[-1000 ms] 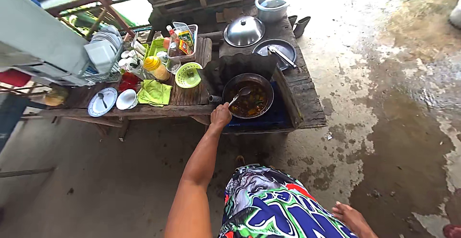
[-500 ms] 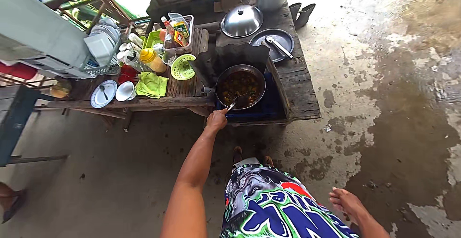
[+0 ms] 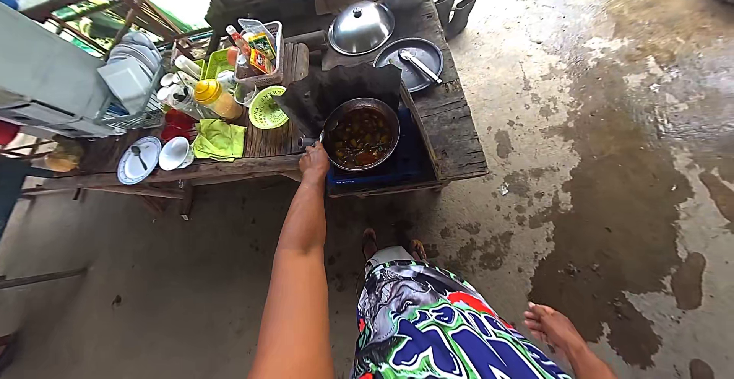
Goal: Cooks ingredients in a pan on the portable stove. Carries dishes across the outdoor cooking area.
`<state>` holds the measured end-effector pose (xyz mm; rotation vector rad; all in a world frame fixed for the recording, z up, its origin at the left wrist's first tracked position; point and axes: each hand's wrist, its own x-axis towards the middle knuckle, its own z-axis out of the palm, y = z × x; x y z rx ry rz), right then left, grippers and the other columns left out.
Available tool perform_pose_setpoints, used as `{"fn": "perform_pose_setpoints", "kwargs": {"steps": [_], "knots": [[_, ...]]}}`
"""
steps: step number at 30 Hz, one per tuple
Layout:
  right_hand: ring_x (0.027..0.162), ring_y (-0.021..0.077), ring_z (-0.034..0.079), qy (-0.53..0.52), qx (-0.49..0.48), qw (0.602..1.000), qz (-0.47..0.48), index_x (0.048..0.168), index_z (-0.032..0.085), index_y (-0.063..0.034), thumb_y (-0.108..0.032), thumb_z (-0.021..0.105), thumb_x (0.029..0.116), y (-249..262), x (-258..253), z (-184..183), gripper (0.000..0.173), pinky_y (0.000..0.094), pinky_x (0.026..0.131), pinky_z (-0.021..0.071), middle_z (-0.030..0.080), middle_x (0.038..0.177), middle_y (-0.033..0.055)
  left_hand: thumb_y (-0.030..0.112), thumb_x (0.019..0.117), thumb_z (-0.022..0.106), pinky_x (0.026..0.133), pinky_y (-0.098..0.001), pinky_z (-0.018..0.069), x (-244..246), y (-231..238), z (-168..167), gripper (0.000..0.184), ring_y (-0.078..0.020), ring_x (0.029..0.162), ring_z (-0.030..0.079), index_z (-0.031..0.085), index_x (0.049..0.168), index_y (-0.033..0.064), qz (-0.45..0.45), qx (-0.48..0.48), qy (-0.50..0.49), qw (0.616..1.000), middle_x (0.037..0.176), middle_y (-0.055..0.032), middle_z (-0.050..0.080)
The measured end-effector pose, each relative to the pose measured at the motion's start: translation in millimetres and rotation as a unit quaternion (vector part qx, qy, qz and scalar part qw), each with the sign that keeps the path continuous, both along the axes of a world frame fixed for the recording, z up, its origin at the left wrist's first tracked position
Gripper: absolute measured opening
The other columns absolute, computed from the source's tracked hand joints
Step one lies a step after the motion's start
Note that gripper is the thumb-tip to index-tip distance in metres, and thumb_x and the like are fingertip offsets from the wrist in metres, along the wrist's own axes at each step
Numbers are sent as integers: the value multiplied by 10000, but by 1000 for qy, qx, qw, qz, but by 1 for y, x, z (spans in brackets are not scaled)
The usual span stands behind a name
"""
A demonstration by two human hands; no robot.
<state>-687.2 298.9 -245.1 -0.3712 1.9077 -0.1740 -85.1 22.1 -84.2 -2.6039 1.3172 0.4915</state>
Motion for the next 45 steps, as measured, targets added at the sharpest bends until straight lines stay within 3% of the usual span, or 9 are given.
{"fn": "perform_pose_setpoints", "kwargs": {"steps": [6,8,12,19,22,26,30,39,45], "knots": [[993,296,678,0,12,1000,-28,1422,481,14,-300,409,1131,18,-2,4,434,452,834,551,615,1293,237,251,953,632,884,-675,520,-8,-17,-15,292,-425,1170,649,692,1156,50,-12,63,64,996,1230,-239,677],[1006,299,676,0,21,999,-27,1424,484,14,-302,410,1132,21,3,6,437,453,840,549,615,1302,239,272,967,605,844,-660,525,-7,-20,-22,278,-416,1065,679,704,1113,56,-27,62,110,992,1134,-238,698],[1003,299,680,-12,22,999,-23,1423,489,12,-319,413,1130,21,9,1,448,456,846,552,625,1288,234,209,993,547,682,-486,526,-10,-23,-34,313,-272,741,636,693,1249,104,-29,51,210,976,931,-163,680],[939,288,686,-16,0,999,-28,1406,504,-3,-315,441,1122,3,10,-13,427,454,787,562,641,1243,216,145,996,529,551,-333,465,4,-10,-23,399,-149,565,529,652,1374,172,-12,18,265,964,809,-80,654],[922,278,684,-19,-7,1000,-22,1401,506,-1,-311,442,1121,-6,8,-15,423,446,783,560,647,1220,213,131,975,523,595,-387,493,15,-3,-19,394,-189,617,573,674,1338,158,-28,1,242,970,836,-102,664],[928,284,684,-18,-14,1000,-9,1400,511,-6,-315,453,1117,-16,6,-17,423,452,775,560,645,1227,214,133,946,576,857,-680,508,24,5,-7,307,-425,1053,679,723,1215,122,-68,-30,162,984,1129,-222,713],[902,268,686,-20,-19,1000,-6,1391,523,-14,-304,457,1116,-23,1,-18,404,434,752,561,653,1207,201,141,982,546,961,-669,488,8,13,21,486,-411,1267,601,592,1460,214,-68,-32,61,995,1362,-183,645],[922,281,685,-19,-15,1000,-11,1389,517,2,-295,465,1115,-18,-4,-17,408,446,776,559,645,1230,218,106,979,525,911,-647,522,-26,20,-5,449,-387,1207,644,632,1406,198,-153,1,65,986,1304,-151,683],[969,301,674,-19,-4,1000,-18,1417,488,10,-282,430,1126,-2,-3,-2,416,457,810,551,618,1271,238,130,983,528,944,-653,509,-33,12,14,470,-394,1259,612,602,1443,197,-135,8,69,988,1364,-163,648]]}}
